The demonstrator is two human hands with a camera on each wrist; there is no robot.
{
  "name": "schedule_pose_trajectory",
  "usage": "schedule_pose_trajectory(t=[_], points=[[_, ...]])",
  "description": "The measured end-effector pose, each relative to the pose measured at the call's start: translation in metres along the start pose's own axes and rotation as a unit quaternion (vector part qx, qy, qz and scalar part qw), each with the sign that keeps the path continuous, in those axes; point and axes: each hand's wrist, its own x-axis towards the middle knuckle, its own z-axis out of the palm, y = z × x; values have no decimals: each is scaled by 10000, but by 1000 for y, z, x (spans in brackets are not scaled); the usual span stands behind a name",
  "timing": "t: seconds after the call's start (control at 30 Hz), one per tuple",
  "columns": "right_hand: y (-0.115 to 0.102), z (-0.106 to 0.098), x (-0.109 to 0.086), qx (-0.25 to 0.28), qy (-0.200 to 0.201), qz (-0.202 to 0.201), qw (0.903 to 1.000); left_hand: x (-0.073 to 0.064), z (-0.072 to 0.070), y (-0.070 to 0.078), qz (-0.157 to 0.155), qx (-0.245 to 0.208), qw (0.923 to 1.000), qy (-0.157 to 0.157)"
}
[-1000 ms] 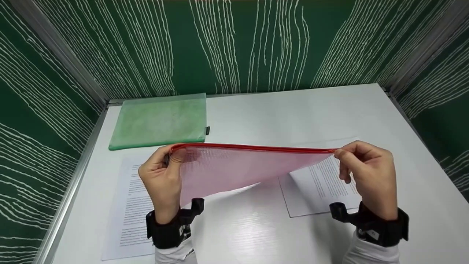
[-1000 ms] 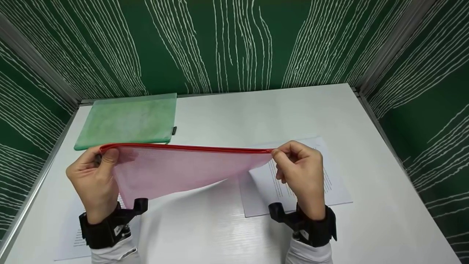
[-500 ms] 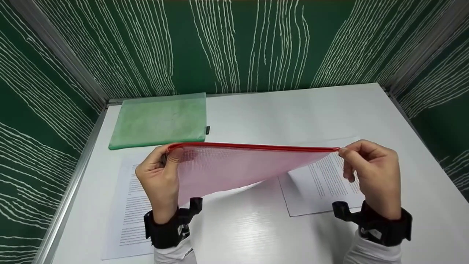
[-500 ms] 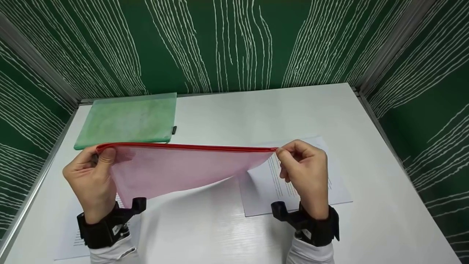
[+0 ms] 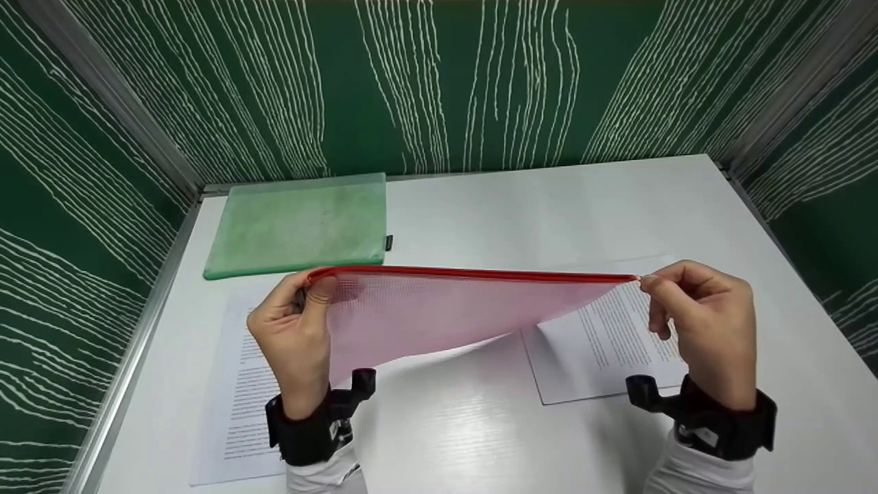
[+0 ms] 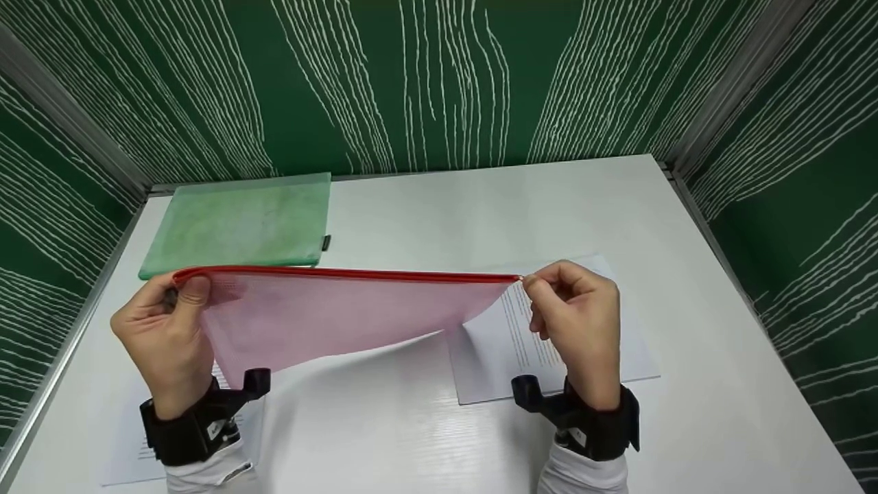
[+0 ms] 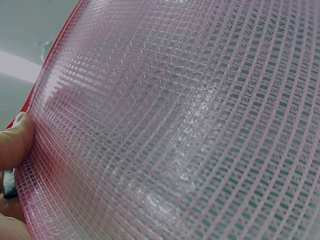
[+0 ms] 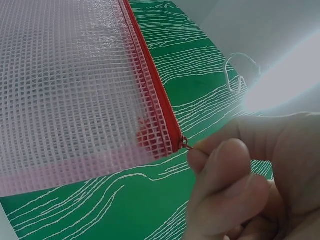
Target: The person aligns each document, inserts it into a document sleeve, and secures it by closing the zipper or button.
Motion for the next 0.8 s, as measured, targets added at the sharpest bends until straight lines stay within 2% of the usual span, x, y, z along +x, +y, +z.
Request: schedule_pose_trajectory(t=[0.33,0.43,0.6,0.8], points=[[1,-1,1,166,49,-107,9998,-1,3,3,-88,53,9999,-119],[2,-2,2,157,50,-106,9998,-2,3,3,-145,-53,9998,-94],[2,-4,2,-94,3,-79,9999,-3,3,2,-234,-40,9996,-127],[1,-7,2,-700,-81,-76,9975,-3,3,3,-233,120,9994,-243]])
